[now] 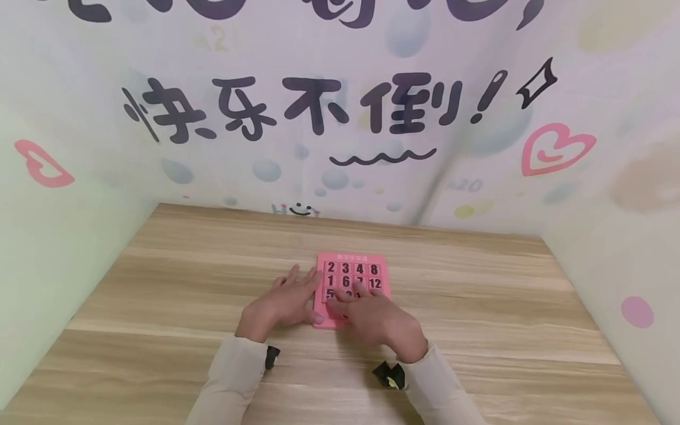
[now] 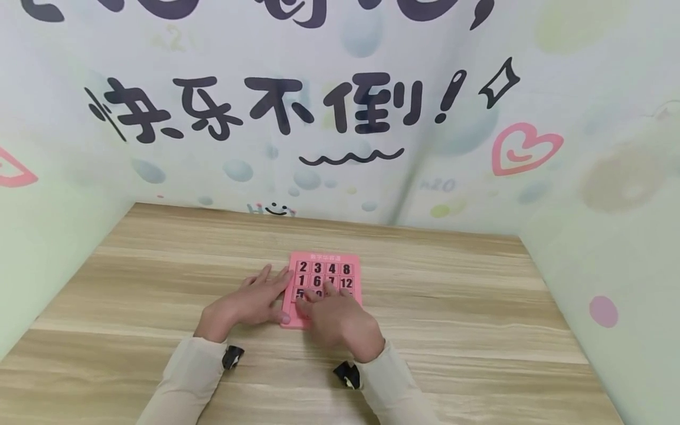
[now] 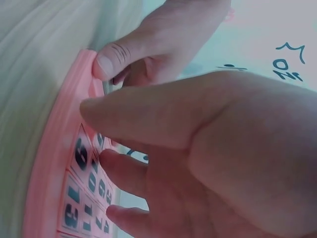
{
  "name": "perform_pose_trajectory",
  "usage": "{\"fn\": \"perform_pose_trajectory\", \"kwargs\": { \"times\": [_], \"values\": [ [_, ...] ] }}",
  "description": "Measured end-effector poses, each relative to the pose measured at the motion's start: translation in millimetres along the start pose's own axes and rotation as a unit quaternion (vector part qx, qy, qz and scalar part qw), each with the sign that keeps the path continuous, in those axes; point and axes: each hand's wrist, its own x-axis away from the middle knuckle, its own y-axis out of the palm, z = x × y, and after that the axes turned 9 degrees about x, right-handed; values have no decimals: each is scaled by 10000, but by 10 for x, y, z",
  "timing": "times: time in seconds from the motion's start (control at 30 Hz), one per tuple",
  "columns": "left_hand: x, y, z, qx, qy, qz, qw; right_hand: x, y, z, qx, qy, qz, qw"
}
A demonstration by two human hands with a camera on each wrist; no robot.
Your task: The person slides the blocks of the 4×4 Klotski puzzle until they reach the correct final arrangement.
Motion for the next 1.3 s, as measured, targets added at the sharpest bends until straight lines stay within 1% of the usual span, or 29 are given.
{"fn": "perform_pose_trajectory", "kwargs": {
  "times": [0.13,0.23,0.47,0.73,0.87,1.1,1.3],
  "values": [
    [-12,8,-5,-73,28,-46,10000,46,-34,50,145,-1,88,9999],
    [-11,9,-8,-115,39,-68,9999,97,-74,74,251,-3,25,9997],
    [-18,9,-7,-38,-14,-67,10000,179,-128,86,234,-76,-91,9997],
    [-3,-5,-4,-56,39,-56,10000,186,-134,34,525,61,-268,9982],
    [-2,-4,-6,-36,50,-59,10000,184,-125,17,515,115,-258,9983],
    [-22,8,-8,-45,16,-46,10000,172,-108,-8,609,22,-194,9980],
    [-18,6,-10,14,16,-20,10000,149,-113,-17,642,49,-436,9970]
  ]
}}
